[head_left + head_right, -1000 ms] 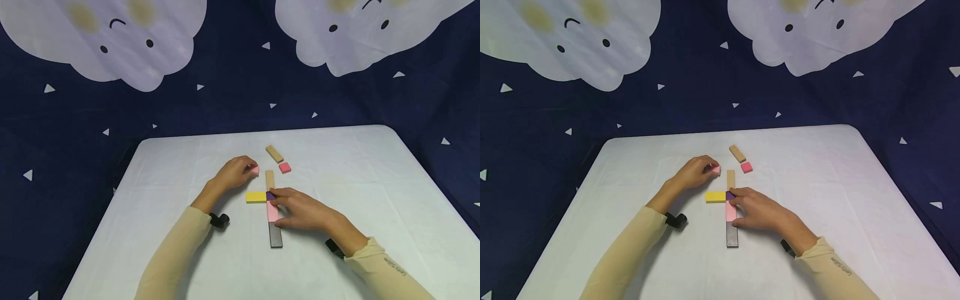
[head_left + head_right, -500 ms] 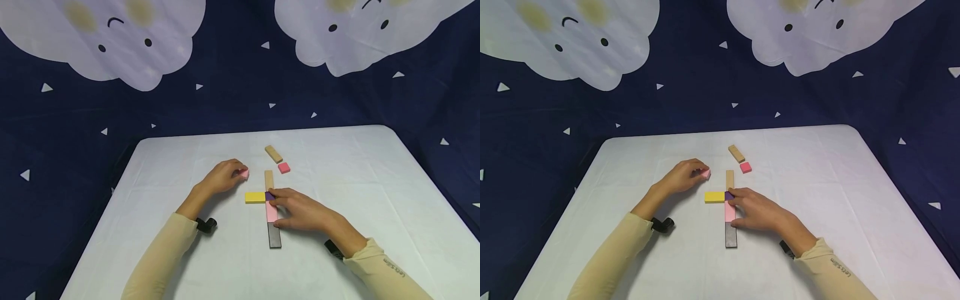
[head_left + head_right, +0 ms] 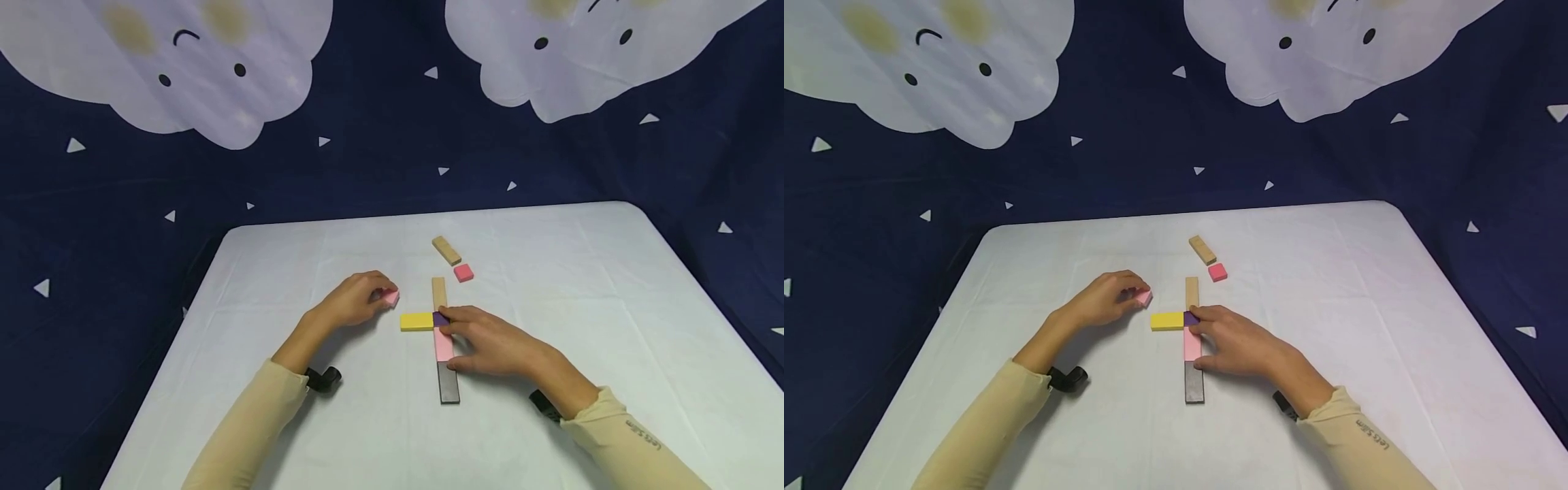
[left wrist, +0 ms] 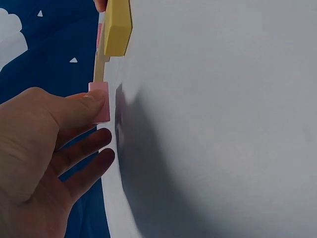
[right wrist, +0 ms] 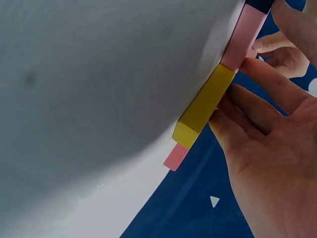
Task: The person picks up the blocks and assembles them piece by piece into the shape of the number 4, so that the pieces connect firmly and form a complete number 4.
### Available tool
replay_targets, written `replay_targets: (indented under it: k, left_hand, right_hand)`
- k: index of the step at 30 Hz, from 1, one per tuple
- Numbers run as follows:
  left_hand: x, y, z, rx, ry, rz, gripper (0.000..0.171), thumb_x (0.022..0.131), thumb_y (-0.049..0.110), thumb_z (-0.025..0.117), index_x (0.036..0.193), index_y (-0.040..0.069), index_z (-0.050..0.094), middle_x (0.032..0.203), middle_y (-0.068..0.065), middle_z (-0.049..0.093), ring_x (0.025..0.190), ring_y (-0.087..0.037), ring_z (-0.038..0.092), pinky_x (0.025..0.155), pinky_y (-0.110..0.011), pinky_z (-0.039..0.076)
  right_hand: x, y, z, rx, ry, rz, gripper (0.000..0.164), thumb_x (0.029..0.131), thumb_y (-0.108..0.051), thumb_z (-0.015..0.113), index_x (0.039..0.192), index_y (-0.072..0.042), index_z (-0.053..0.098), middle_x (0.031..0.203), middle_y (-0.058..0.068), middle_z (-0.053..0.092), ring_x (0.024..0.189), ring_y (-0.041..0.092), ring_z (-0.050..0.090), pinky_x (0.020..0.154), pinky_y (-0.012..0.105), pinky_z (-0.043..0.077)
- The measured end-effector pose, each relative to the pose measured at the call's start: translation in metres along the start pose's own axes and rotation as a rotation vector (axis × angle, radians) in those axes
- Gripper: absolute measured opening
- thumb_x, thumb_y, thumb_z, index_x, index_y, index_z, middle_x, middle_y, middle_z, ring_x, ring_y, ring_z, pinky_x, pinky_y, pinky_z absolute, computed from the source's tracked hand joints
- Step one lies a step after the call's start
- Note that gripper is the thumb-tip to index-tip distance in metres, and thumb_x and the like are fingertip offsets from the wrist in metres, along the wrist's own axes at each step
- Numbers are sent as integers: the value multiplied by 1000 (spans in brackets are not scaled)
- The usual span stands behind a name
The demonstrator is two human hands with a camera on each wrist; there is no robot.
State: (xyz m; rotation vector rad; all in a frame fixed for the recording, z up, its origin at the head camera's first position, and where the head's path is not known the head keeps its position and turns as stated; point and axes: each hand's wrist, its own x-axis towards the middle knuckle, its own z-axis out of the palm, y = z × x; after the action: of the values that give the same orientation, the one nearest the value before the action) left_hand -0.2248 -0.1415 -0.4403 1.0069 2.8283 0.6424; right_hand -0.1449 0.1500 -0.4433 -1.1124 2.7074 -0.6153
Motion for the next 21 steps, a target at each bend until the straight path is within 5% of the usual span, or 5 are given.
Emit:
replay_targets:
  k: [21]
  left_hand:
    - [-21, 15, 4, 38, -57, 60, 28, 86, 19, 73, 114, 15, 70, 111, 6, 65, 107, -11, 56, 94, -33, 44]
  right_hand:
    - [-1, 1, -1, 1, 12, -13, 62, 80, -45, 75, 129, -8, 62, 148, 8, 39, 134, 23, 35, 107, 42, 32]
